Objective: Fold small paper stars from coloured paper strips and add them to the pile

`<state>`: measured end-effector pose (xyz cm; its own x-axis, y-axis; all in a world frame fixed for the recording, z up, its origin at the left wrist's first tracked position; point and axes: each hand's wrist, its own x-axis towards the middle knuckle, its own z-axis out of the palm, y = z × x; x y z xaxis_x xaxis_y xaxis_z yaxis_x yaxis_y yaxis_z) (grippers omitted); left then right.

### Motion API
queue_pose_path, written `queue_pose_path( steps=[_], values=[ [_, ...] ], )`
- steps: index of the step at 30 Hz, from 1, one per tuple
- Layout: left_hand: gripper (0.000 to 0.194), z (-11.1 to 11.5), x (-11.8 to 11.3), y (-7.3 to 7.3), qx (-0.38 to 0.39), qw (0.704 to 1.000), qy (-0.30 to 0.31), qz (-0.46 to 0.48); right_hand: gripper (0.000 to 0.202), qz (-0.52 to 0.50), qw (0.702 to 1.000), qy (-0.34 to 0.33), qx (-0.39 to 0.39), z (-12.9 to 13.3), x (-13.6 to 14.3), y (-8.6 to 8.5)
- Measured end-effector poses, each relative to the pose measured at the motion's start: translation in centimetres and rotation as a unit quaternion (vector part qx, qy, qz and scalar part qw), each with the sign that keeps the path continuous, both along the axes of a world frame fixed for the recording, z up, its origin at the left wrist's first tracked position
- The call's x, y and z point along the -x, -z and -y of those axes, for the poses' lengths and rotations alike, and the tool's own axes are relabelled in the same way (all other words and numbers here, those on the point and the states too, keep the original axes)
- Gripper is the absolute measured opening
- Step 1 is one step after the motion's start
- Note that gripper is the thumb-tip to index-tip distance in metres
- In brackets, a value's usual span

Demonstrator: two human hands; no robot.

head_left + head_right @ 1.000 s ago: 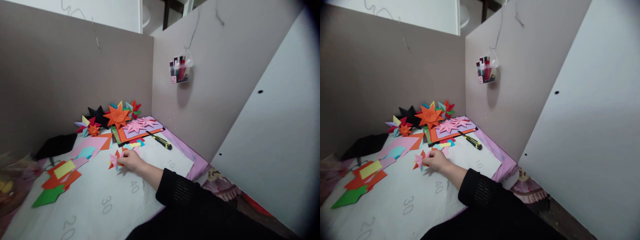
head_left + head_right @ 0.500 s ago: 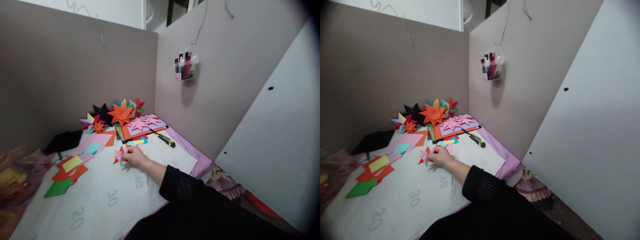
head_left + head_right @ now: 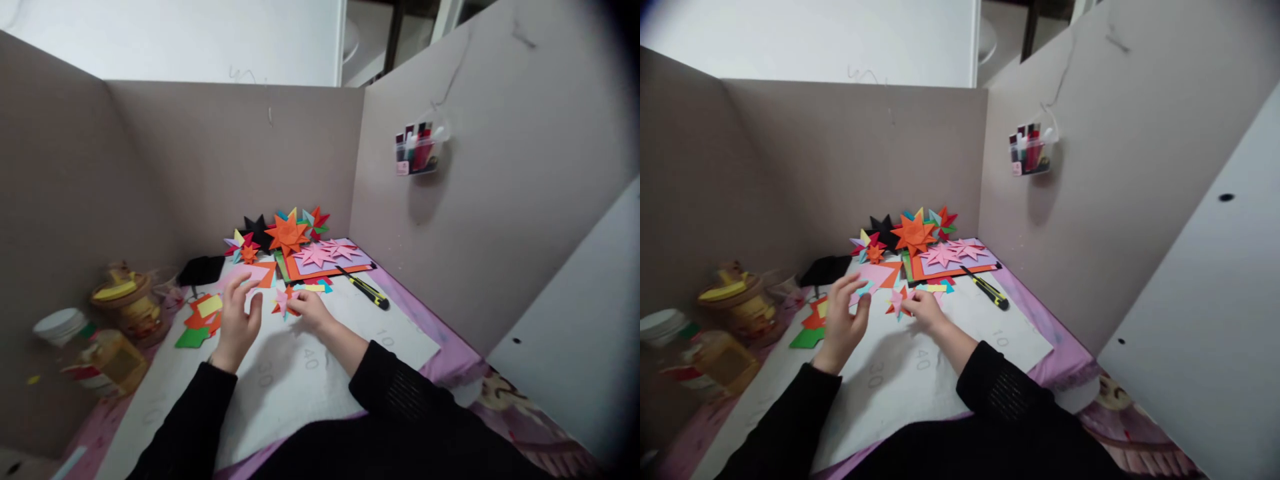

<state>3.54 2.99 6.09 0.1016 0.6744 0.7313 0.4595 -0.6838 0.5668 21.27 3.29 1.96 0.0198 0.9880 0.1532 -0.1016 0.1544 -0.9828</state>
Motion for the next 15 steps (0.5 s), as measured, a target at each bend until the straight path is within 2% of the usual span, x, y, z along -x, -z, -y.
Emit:
queue_pose_path(
  steps=[2, 5, 7, 10, 13, 15],
  values=[
    [0.033, -0.6, 0.6, 1.1, 0.126, 0.991, -0.005, 0.048, 0.014, 0.003, 1.000, -0.006, -0.001, 0.2, 0.2, 0.0],
    [0.044, -1.3, 0.9, 2.6, 0.344, 0.931, 0.066, 0.098, 0.013, 0.014, 1.000, -0.020, 0.001, 0.4, 0.5, 0.4],
    [0.048, -1.3, 0.8, 3.0, 0.414, 0.896, 0.115, 0.112, 0.013, 0.025, 0.999, -0.024, 0.000, 0.4, 0.7, 0.7],
    [0.046, -0.8, 0.3, 2.7, 0.431, 0.880, 0.166, 0.109, 0.012, 0.046, 0.998, -0.031, -0.008, 0.5, 0.8, 1.1],
    [0.033, 0.0, -0.1, 2.1, 0.411, 0.881, 0.215, 0.092, 0.012, 0.087, 0.995, -0.045, -0.015, 0.6, 0.8, 1.3],
    [0.028, 0.3, -0.3, 2.0, 0.399, 0.887, 0.221, 0.070, 0.013, 0.114, 0.992, -0.056, -0.014, 0.8, 0.9, 1.4]
  ],
)
